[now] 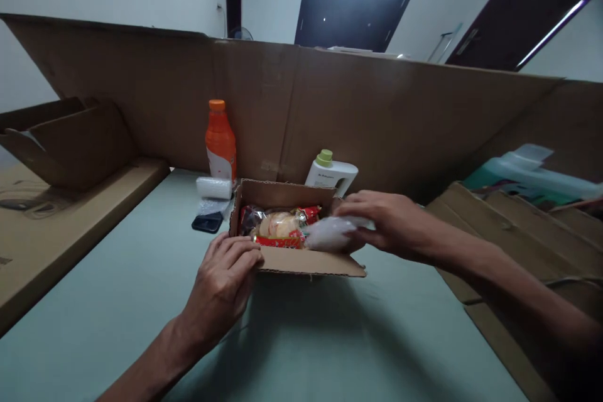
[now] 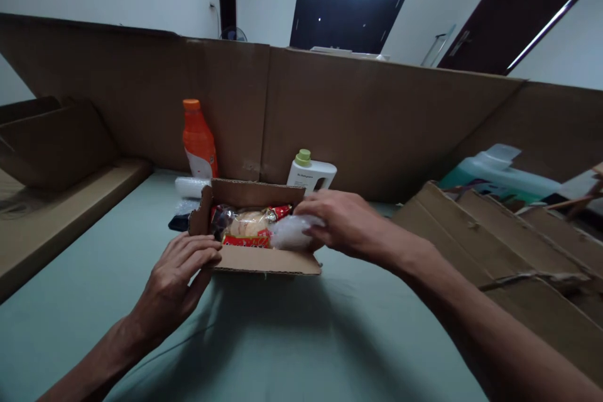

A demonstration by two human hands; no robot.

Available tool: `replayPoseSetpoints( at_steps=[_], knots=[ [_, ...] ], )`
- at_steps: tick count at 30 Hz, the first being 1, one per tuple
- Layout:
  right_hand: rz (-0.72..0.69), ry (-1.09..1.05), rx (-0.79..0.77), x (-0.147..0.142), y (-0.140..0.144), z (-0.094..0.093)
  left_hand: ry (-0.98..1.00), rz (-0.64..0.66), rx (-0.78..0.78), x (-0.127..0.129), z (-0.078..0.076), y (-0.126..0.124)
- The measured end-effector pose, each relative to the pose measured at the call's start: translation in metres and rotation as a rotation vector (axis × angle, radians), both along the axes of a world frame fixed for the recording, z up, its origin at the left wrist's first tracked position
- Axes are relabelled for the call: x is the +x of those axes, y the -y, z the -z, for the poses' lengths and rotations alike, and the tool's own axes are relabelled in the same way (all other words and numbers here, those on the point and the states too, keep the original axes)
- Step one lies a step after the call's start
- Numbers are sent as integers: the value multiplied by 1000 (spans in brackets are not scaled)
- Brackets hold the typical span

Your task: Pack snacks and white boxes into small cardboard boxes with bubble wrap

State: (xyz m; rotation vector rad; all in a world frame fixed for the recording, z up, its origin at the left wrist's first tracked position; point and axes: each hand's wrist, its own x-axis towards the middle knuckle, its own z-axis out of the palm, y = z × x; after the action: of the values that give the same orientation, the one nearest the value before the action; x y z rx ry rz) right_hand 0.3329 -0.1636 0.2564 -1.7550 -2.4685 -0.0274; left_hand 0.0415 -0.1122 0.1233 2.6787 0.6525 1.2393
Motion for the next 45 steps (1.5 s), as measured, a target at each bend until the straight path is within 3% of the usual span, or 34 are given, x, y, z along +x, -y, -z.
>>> replayPoseSetpoints(
  at_steps=[4, 6, 9, 11, 14, 17, 20, 22, 24, 28, 31, 33, 36, 40, 42, 45],
  knots=[
    [-11, 311, -357, -30, -40, 25, -8, 8, -14, 1, -7, -6],
    [-1, 319, -453, -38, -50, 41, -9, 11, -12, 2, -8, -8],
    [-34, 186, -453, -33, -52, 50, -25, 4, -6, 3, -7, -10],
    [-48, 108, -381, -22, -43, 43, -10, -1, 10, 3, -7, -10],
    [-1, -2, -62, -2, -6, 22, 122, -65, 30, -4, -8, -5],
    [226, -202, 321, 16, 49, 20, 258, -175, -114, -23, 2, 1],
    [501, -398, 355, 23, 88, 55, 286, -224, -472, -39, 25, -1],
    [551, -528, 225, 19, 88, 90, 283, -200, -723, -35, 42, -7],
    [527, -663, 116, 9, 70, 124, 305, -142, -908, -20, 53, -14],
    [552, -774, 65, -7, 40, 162, 446, -15, -1059, 26, 59, -14],
    [641, -758, 94, -14, 66, 173, 486, 17, -1059, 36, 63, 11],
    [690, -751, 120, -24, 99, 175, 452, 4, -1075, 20, 67, 36],
    [659, -754, 157, -59, 130, 175, 400, -103, -1145, -31, 67, 66],
    [388, -778, 139, -118, 103, 169, 487, -274, -1095, -92, 47, 60],
    [308, -801, 128, -132, 82, 166, 510, -295, -1062, -99, 38, 49],
    [361, -834, 127, -127, 76, 169, 473, -213, -1081, -84, 36, 41]
  ],
)
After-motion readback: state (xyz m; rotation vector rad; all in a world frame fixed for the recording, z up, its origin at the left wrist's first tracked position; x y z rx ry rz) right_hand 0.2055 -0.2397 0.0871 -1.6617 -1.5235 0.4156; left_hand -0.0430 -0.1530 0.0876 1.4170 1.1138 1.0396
